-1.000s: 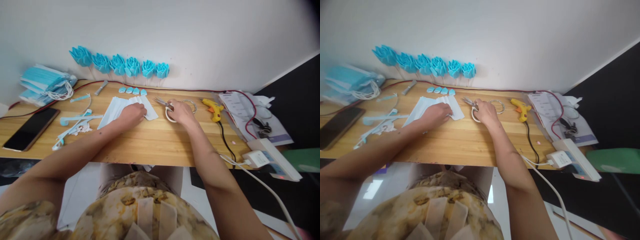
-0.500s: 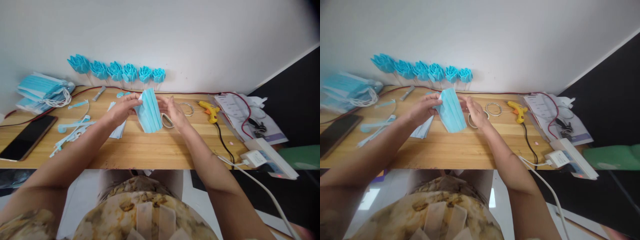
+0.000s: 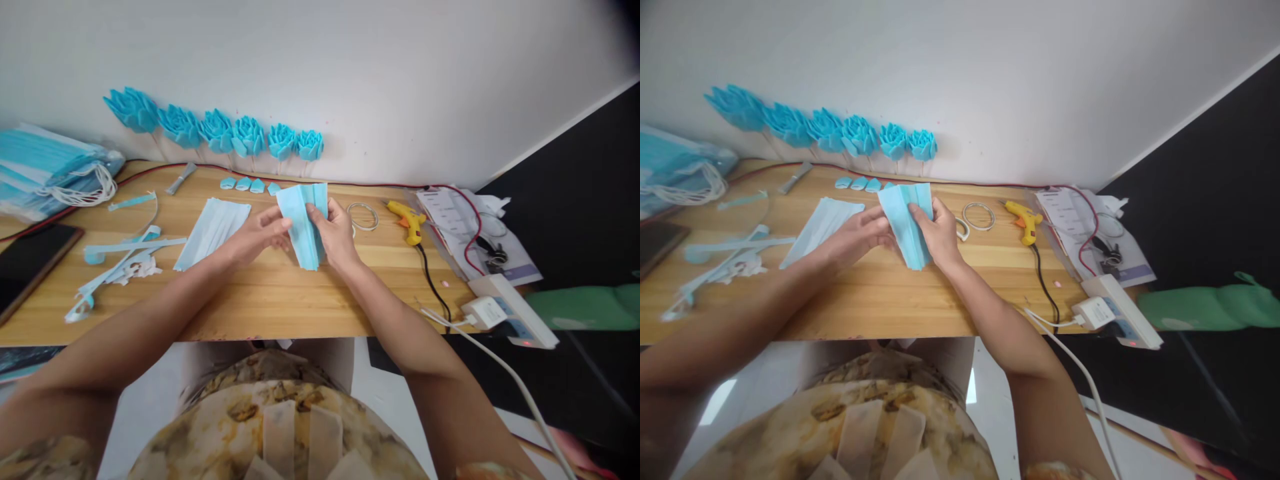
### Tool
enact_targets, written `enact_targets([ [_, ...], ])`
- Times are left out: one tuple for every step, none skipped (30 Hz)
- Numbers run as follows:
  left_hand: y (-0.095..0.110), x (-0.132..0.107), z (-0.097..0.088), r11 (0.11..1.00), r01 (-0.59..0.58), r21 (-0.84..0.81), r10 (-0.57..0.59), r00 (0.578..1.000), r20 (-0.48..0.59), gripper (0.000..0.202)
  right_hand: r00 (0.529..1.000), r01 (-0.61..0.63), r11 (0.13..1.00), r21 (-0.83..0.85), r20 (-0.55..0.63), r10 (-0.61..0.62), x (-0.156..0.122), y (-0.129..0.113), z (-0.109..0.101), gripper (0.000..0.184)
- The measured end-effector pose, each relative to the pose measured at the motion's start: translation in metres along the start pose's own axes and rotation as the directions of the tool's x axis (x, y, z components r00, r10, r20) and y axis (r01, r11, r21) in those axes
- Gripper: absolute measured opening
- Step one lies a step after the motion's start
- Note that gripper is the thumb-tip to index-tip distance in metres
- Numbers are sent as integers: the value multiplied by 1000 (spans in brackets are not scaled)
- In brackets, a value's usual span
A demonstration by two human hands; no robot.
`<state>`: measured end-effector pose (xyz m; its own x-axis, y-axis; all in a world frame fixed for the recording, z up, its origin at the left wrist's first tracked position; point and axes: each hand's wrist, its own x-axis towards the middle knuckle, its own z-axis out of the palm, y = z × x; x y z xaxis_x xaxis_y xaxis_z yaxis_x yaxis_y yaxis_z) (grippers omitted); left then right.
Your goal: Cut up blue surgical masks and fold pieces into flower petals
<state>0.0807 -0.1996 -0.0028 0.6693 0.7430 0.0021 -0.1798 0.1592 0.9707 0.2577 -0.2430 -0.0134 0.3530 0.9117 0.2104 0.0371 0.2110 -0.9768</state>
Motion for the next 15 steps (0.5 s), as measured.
enact_targets([
  [-2, -1, 2, 1000, -7, 26, 8, 999, -37, 53, 1000, -1, 1000, -2, 3, 1, -1, 0, 1, 37],
  [-3, -2, 3, 999, -15, 39, 19, 996, -90, 47, 1000, -5, 1000, 1, 7, 5, -2, 0, 2, 37],
  [-4, -2, 4, 999, -26, 36, 31, 988, -150, 43, 1000, -11, 1000, 9, 11, 11, -3, 1, 2, 38],
  [-5, -2, 4, 999, -39, 23, 43, 977, -209, 41, 1000, -16, 1000, 17, 15, 16, -4, 1, 3, 40],
  [-5, -1, 3, 999, -54, 9, 54, 964, -261, 40, 1000, -19, 1000, 23, 18, 18, -4, 2, 3, 41],
  [-5, -1, 2, 998, -68, 7, 67, 950, -303, 40, 1000, -15, 1000, 21, 19, 15, -4, 3, 2, 43],
  [-5, -1, 1, 997, -80, 21, 82, 938, -336, 41, 1000, -5, 1000, 10, 14, 5, -4, 4, 2, 45],
  [-4, -1, 0, 995, -85, 54, 99, 927, -361, 44, 1000, 11, 1000, -15, 5, -11, -3, 5, 1, 46],
  [-4, -1, 0, 991, -90, 103, 123, 916, -382, 47, 1000, 30, 998, -50, -8, -30, -3, 6, 1, 48],
  [-4, -2, 0, 982, -98, 160, 155, 903, -400, 49, 999, 48, 994, -94, -22, -50, -3, 7, 1, 50],
  [-4, -2, 1, 970, -108, 220, 193, 888, -417, 50, 997, 65, 988, -141, -35, -71, -3, 7, 0, 53],
  [-5, -2, 2, 953, -118, 277, 234, 871, -432, 51, 995, 81, 979, -190, -43, -90, -4, 7, 1, 55],
  [-6, -2, 4, 936, -129, 328, 274, 854, -442, 50, 993, 95, 967, -234, -47, -109, -5, 6, 1, 58],
  [-7, -2, 5, 918, -139, 371, 309, 838, -450, 49, 991, 111, 956, -273, -48, -128, -6, 4, 2, 59],
  [-8, -2, 6, 904, -143, 403, 333, 827, -453, 47, 988, 127, 943, -308, -46, -148, -7, 2, 3, 61],
])
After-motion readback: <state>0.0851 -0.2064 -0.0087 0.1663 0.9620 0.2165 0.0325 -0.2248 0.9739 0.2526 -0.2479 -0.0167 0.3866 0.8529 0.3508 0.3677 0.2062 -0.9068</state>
